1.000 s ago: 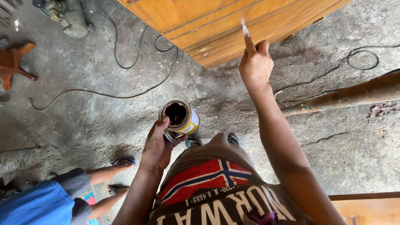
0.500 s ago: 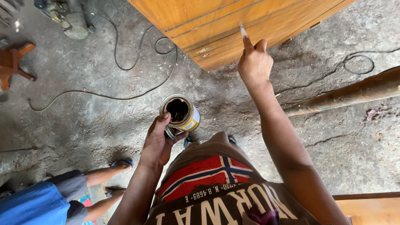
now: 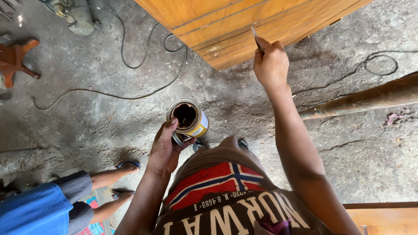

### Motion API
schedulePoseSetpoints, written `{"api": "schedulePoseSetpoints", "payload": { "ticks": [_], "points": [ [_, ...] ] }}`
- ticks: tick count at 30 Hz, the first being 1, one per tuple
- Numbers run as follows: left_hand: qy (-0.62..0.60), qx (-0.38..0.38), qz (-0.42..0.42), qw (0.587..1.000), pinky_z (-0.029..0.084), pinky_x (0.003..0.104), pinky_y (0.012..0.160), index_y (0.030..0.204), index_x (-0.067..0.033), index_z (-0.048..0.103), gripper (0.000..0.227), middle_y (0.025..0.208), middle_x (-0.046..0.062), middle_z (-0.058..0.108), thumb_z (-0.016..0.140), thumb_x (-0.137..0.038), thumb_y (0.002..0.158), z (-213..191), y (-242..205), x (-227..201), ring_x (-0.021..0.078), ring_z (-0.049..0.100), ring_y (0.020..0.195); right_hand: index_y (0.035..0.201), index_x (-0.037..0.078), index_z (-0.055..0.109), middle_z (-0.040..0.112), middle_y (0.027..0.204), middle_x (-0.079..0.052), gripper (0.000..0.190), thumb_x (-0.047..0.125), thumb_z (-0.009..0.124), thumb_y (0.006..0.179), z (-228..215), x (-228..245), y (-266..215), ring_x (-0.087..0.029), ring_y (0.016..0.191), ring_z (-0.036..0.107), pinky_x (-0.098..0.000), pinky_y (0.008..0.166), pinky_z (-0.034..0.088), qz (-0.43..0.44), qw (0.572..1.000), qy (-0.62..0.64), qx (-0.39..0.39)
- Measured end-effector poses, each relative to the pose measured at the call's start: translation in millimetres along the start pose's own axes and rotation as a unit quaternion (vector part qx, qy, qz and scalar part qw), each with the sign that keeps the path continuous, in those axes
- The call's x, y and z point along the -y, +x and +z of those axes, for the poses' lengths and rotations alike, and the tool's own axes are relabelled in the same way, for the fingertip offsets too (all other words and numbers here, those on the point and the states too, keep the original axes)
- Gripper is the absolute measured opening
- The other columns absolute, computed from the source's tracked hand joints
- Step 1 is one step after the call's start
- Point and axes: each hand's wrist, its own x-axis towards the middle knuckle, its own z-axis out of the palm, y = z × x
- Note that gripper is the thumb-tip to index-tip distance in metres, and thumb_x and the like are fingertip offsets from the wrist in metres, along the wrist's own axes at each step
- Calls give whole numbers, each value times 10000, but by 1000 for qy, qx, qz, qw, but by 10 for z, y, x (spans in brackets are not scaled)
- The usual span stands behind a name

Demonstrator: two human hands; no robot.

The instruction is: The person retrieves a can of wood filler and a putty knife, then applies the filler into cracks and holes on a wooden cabinet door. The person repeatedly dips the putty knife into the can and spreads filler along the surface, working on multiple areas of the door.

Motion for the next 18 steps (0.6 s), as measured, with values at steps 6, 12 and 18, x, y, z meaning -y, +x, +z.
{"api": "schedulePoseSetpoints", "payload": {
  "ticks": [6,12,18],
  "points": [
    [11,-7,-4,1000,608,433,858,1296,-91,598,578,1183,62,696,702,-471,874,38,14,-10,190,685,1061,1314,84,728,614,935,-179,387,69,697,928,117,-48,-216,-359,669,671,-453,613,565,51,998,-22,13],
    [12,-4,-4,1000,610,417,858,1306,-97,595,598,1189,60,692,710,-483,865,45,19,0,186,686,1062,1336,66,694,618,984,-169,394,62,675,942,360,-127,-201,-344,701,679,-436,613,572,54,998,-15,-20],
    [-1,-13,-7,1000,609,416,851,1300,-100,597,571,1188,52,696,701,-466,875,1,33,14,186,689,1056,1370,51,667,598,1033,-188,399,76,661,973,493,-136,-142,-340,701,683,-428,592,571,49,998,-42,-25]
  ]
}}
